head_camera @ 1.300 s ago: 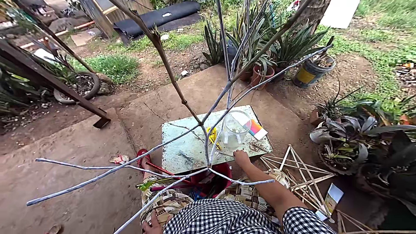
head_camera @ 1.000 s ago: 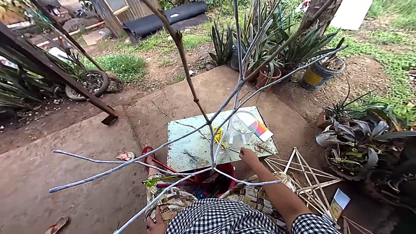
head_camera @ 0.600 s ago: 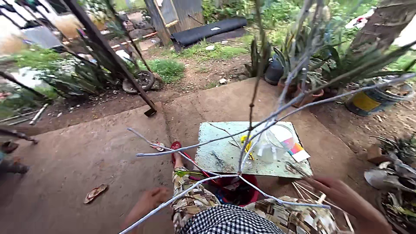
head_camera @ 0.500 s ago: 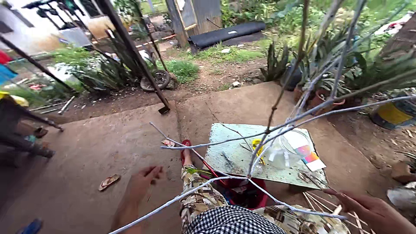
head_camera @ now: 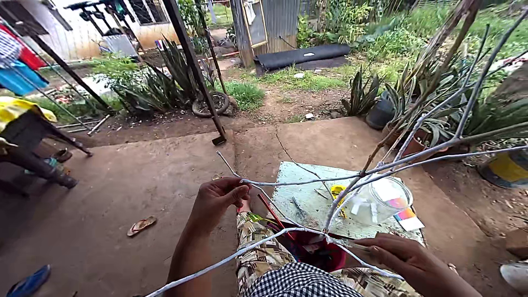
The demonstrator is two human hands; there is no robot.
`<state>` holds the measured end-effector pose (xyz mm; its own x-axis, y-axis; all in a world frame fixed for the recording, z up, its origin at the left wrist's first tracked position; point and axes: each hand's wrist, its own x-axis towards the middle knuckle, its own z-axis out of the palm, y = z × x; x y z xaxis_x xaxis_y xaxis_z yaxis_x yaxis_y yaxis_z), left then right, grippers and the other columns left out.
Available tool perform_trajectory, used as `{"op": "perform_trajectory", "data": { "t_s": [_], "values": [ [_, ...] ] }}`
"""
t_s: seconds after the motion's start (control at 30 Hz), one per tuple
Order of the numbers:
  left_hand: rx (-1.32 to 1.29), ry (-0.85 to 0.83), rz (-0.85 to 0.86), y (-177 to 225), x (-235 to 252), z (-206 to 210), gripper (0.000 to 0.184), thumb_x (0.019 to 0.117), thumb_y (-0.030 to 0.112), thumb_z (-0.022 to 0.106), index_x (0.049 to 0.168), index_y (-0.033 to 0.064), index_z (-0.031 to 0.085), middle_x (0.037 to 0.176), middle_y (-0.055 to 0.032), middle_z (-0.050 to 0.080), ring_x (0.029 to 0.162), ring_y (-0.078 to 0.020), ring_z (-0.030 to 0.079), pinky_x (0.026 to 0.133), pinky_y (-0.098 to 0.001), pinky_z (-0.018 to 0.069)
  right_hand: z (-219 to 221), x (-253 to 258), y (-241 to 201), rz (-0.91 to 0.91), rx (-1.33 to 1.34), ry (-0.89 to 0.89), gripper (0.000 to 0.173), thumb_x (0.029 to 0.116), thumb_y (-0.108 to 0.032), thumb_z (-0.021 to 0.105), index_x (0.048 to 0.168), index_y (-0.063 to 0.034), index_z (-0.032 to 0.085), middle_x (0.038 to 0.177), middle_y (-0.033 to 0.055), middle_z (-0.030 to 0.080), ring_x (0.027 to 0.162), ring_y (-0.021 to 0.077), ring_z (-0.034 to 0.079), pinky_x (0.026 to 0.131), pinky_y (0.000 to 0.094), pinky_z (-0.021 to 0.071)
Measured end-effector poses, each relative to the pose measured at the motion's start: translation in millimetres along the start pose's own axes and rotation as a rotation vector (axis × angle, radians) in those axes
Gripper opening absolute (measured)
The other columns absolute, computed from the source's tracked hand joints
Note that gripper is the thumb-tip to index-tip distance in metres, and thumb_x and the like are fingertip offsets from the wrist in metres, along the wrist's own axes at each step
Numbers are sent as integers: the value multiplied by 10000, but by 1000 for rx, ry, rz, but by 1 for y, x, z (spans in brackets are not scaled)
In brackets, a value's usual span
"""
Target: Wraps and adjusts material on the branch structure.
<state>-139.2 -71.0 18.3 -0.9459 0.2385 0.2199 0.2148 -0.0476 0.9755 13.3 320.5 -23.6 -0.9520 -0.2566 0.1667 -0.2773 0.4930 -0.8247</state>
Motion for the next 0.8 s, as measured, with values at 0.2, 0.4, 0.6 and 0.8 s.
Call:
{"op": "perform_trajectory", "data": {
  "t_s": [0.2,0.4,0.6,0.8],
  "values": [
    [-22,-9,32,2,6,-3,177,998,66,576,1030,59,750,895,-50,776,720,-110,739,663,-236,622,7,2,2,2,14,4,326,1055,-351,543,1183,-151,767,866,-49,669,731,-56,572,651,104,474],
    [-15,-72,102,0,6,-13,233,899,-14,686,1100,78,757,948,-28,778,788,-114,746,720,-249,633,8,-2,8,30,17,4,323,1054,-339,543,1197,-149,762,898,-40,689,752,-55,589,671,103,488],
    [19,-26,229,-4,10,-12,216,897,-28,698,1024,127,777,899,3,780,760,-100,747,724,-255,638,8,-1,12,28,29,-3,316,1052,-337,547,1207,-161,758,876,-47,676,720,-55,571,644,104,475],
    [48,-76,228,-6,19,-17,177,924,31,686,1018,159,763,986,1,765,790,-102,737,708,-252,632,10,1,13,15,37,-1,308,1050,-335,549,1201,-172,762,857,-59,660,712,-63,558,635,98,464]
  ]
}}
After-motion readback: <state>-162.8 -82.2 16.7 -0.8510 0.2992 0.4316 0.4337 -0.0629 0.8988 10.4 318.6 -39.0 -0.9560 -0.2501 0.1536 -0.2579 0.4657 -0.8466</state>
